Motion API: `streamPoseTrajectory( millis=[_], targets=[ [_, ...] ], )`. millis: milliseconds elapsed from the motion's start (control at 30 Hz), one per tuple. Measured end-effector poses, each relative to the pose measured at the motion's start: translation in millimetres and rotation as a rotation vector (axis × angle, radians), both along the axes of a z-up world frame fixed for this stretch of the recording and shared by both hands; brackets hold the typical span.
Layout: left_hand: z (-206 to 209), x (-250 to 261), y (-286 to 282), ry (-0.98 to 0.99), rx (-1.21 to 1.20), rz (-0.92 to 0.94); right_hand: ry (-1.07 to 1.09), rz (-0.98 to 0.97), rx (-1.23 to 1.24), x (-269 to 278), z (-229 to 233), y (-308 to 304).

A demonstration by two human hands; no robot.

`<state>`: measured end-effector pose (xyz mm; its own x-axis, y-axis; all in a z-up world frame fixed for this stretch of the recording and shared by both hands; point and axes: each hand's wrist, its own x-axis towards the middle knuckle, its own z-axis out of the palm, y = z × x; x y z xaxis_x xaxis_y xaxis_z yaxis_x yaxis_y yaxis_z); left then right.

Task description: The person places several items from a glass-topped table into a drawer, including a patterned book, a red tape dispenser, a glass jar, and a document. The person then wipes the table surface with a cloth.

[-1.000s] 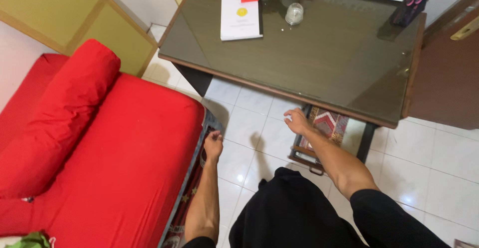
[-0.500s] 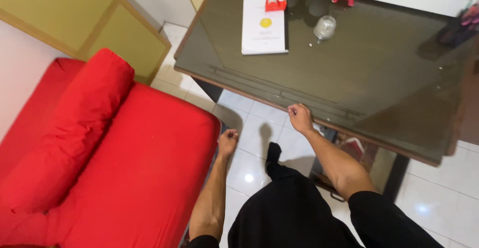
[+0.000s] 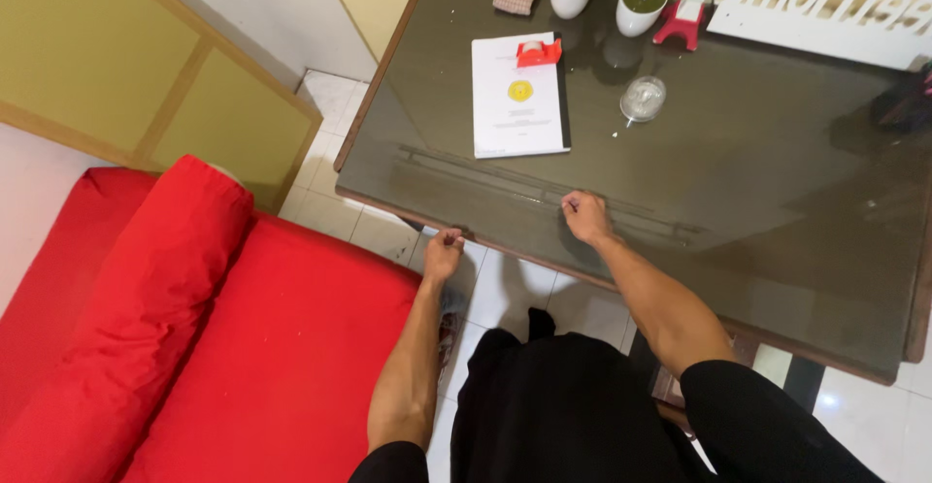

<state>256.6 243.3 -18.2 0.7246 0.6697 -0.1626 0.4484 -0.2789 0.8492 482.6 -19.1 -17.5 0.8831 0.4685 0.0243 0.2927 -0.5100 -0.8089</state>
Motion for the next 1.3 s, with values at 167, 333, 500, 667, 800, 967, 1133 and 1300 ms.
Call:
streamPoseTrajectory(
  millis=[167,333,500,667,800,967,1133,1300],
  targets=[
    [-7,61,8,-0.030,0.012,-0.022,0.070,-0.018,-0.044,33,4,12],
    [-9,130,32,-0.045,0.014,-0.101,0.076,-0.018,-0.058,70,3,30],
    [4,209,66,-0.009,0.069,-0.187,0.066,0.008,-0.075,123,15,54],
    [20,284,96,0.046,0.091,-0.248,0.074,-0.038,0.002,181,24,81],
    [27,334,111,0.098,0.089,-0.305,0.092,-0.084,0.041,214,24,104],
    [24,399,122,0.105,0.152,-0.362,0.332,-0.211,0.110,240,20,135],
    [23,441,121,0.103,0.127,-0.414,0.457,-0.244,0.197,266,7,155],
    [42,459,115,0.166,0.137,-0.442,0.520,-0.262,0.216,281,5,167]
  ],
)
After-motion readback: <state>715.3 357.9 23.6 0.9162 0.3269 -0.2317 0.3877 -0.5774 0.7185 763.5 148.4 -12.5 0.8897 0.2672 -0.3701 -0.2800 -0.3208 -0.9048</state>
